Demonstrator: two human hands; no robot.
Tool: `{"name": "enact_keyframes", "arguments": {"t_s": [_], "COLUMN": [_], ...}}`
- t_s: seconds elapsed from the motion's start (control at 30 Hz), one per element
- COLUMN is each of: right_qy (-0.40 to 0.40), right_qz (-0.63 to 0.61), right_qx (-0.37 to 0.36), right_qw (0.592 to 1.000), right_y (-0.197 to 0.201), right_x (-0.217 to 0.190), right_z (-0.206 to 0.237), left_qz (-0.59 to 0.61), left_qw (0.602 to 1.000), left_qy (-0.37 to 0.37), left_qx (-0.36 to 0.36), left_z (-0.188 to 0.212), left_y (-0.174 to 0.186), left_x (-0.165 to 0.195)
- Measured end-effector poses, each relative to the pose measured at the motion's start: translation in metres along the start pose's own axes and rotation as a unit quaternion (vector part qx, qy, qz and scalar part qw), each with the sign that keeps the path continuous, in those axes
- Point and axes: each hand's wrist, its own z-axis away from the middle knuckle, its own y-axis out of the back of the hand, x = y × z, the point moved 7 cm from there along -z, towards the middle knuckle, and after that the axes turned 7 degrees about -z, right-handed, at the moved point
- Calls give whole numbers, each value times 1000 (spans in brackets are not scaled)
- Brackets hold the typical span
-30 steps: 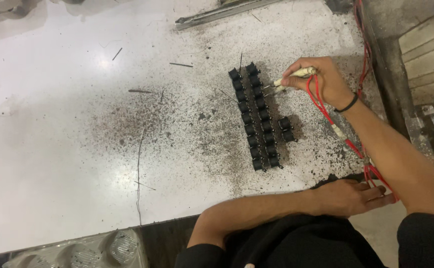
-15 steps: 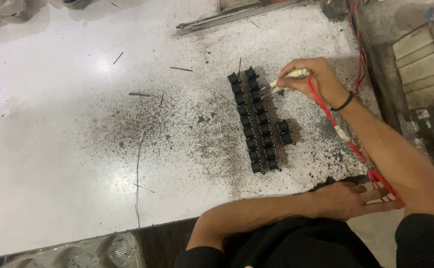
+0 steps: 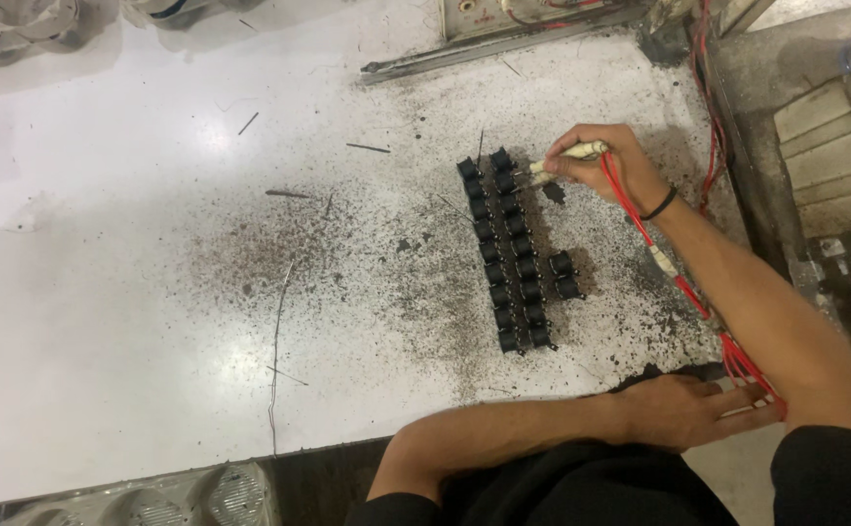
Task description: The person solders wire leads onto black plastic rotor components with a soldering iron, working through a row of parts on the workbench. They then use a red test probe connected to a bench testing machine on the soldered parts and place the finished components into plastic trays.
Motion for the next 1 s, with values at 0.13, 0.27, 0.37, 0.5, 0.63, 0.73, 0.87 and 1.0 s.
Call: {"name": "enact_keyframes", "arguments": {"t_s": [0.13,0.27,0.37,0.5,0.63,0.73,0.87,1.0], "right_qy": [19,0,-6,-11,9,51,47,35], "right_qz": [3,1,-32,-57,9,44,18,-9], "right_qx": [11,21,8,-7,-2,13,-9,-23], "right_qw": [1000,1000,999,998,1000,998,999,999], "right_y": [9,14,8,1,4,3,-14,-30], "right_x": [-14,-18,-17,-19,-24,-37,-41,-36], "right_z": [-9,-21,-29,-31,-22,-17,-27,-44], "left_qz": [19,21,4,-11,50,47,1,-12], "left_qw": [1000,1000,999,1000,997,999,999,999], "left_qy": [4,13,32,25,-8,1,32,36], "left_qx": [2,8,2,-11,52,24,-15,29], "left_z": [-2,-4,-4,-7,-7,-6,-3,-1], "left_y": [10,27,36,37,42,35,22,19], "left_x": [2,6,7,7,8,7,5,3]}}
